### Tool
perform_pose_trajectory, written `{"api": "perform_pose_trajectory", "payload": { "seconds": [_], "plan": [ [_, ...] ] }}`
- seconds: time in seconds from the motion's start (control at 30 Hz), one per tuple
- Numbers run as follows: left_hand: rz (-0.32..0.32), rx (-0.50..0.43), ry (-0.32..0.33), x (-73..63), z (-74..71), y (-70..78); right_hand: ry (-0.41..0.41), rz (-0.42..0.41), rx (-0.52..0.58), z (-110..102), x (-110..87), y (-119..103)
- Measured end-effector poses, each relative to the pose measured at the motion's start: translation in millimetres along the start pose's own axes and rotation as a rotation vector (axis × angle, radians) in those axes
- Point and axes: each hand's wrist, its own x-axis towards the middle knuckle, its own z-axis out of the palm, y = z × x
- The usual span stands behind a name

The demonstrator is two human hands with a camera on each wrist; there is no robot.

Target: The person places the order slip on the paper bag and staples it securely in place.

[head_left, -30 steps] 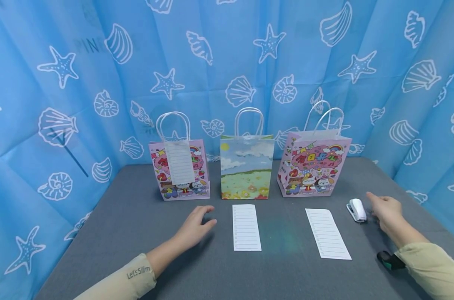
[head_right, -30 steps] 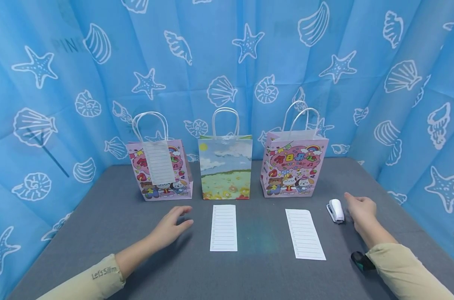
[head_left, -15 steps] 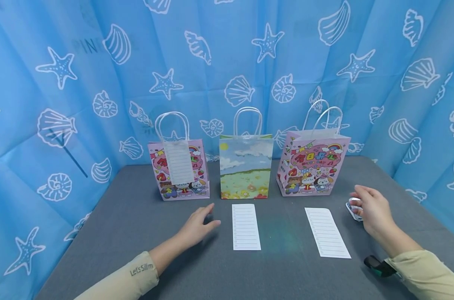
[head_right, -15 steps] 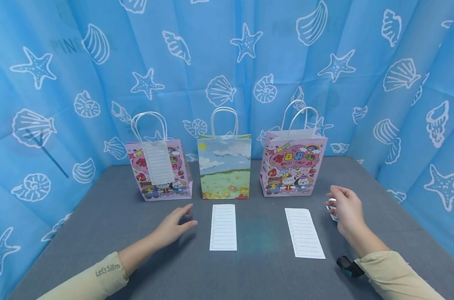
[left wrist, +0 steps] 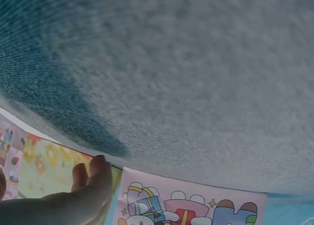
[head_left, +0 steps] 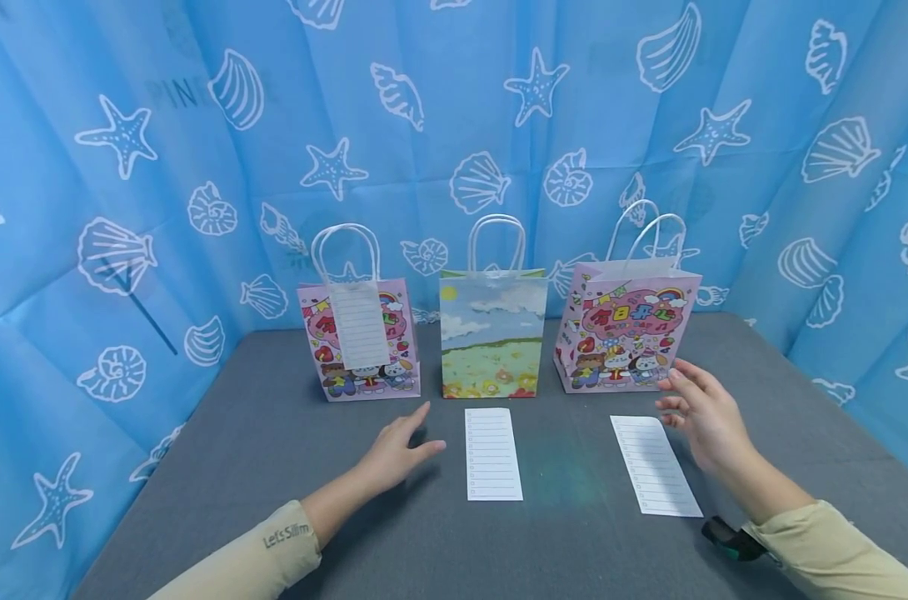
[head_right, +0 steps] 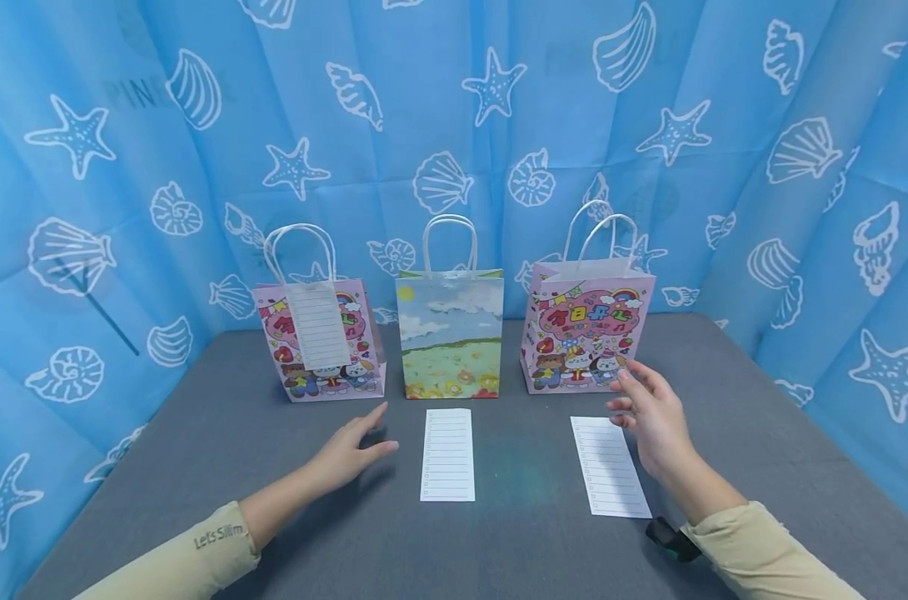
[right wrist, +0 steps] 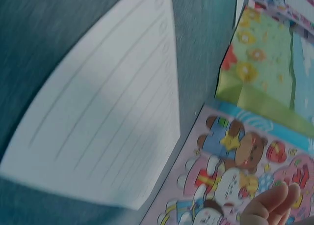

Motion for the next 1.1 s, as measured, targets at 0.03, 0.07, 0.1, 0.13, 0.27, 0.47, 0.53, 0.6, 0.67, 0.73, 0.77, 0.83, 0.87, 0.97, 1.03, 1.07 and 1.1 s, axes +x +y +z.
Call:
{"api": "perform_pose_trajectory", "payload": {
  "seconds": [0.03, 0.07, 0.1, 0.13, 0.27, 0.47, 0.53, 0.6, 0.67, 0.73, 0.77, 0.83, 0.87, 0.97, 1.03, 1.07, 1.1],
  "plan": [
    [-0.003, 0.003, 0.001, 0.0, 0.4, 0.3, -0.013, -0.002, 0.000, 2.4, -0.6, -0.7],
    [-0.005, 0.007, 0.001, 0.1, 0.8, 0.9, -0.031, 0.001, 0.009, 4.7, -1.3, -1.1],
    [-0.007, 0.007, 0.001, 0.3, 1.2, 1.2, -0.045, 0.003, 0.015, 7.3, -1.8, -1.3],
    [-0.012, 0.004, -0.001, 0.4, 1.5, 1.4, -0.057, 0.006, 0.018, 9.7, -2.3, -1.4],
    [-0.020, -0.010, -0.005, 2.1, 2.4, 1.8, -0.091, 0.023, 0.014, 19.4, -4.2, -0.7],
    [-0.031, -0.006, -0.012, 3.8, 4.0, 2.3, -0.144, 0.053, -0.034, 32.5, -9.2, 2.6],
    [-0.036, -0.011, -0.013, 4.4, 4.5, 2.4, -0.154, 0.079, -0.042, 37.7, -10.4, 3.0],
    [-0.032, -0.011, -0.013, 4.9, 4.9, 2.2, -0.162, 0.107, -0.041, 42.7, -11.2, 3.6],
    [-0.033, -0.011, -0.014, 5.0, 5.6, 1.1, -0.169, 0.129, -0.047, 47.8, -12.2, 4.5],
    [-0.028, -0.009, -0.015, 5.0, 6.2, 0.3, -0.181, 0.140, -0.055, 52.0, -13.2, 5.8],
    [-0.025, -0.006, -0.015, 4.9, 6.3, 0.1, -0.187, 0.141, -0.058, 53.8, -13.7, 6.5],
    [-0.028, -0.009, -0.014, 4.8, 6.7, -0.6, -0.201, 0.141, -0.072, 57.2, -14.5, 7.4],
    [-0.027, -0.009, -0.014, 4.8, 6.8, -0.7, -0.209, 0.141, -0.076, 58.7, -14.8, 7.6],
    [-0.026, -0.007, -0.017, 4.8, 6.7, -0.3, -0.229, 0.145, -0.083, 63.0, -15.0, 7.8],
    [-0.026, -0.007, -0.020, 4.6, 6.7, 0.3, -0.240, 0.150, -0.088, 66.3, -15.0, 8.0],
    [-0.025, -0.007, -0.022, 4.4, 6.7, 0.7, -0.246, 0.151, -0.094, 68.1, -15.0, 8.3],
    [-0.024, -0.006, -0.023, 4.2, 6.8, 1.1, -0.251, 0.151, -0.102, 70.0, -15.1, 8.8]
  ]
}}
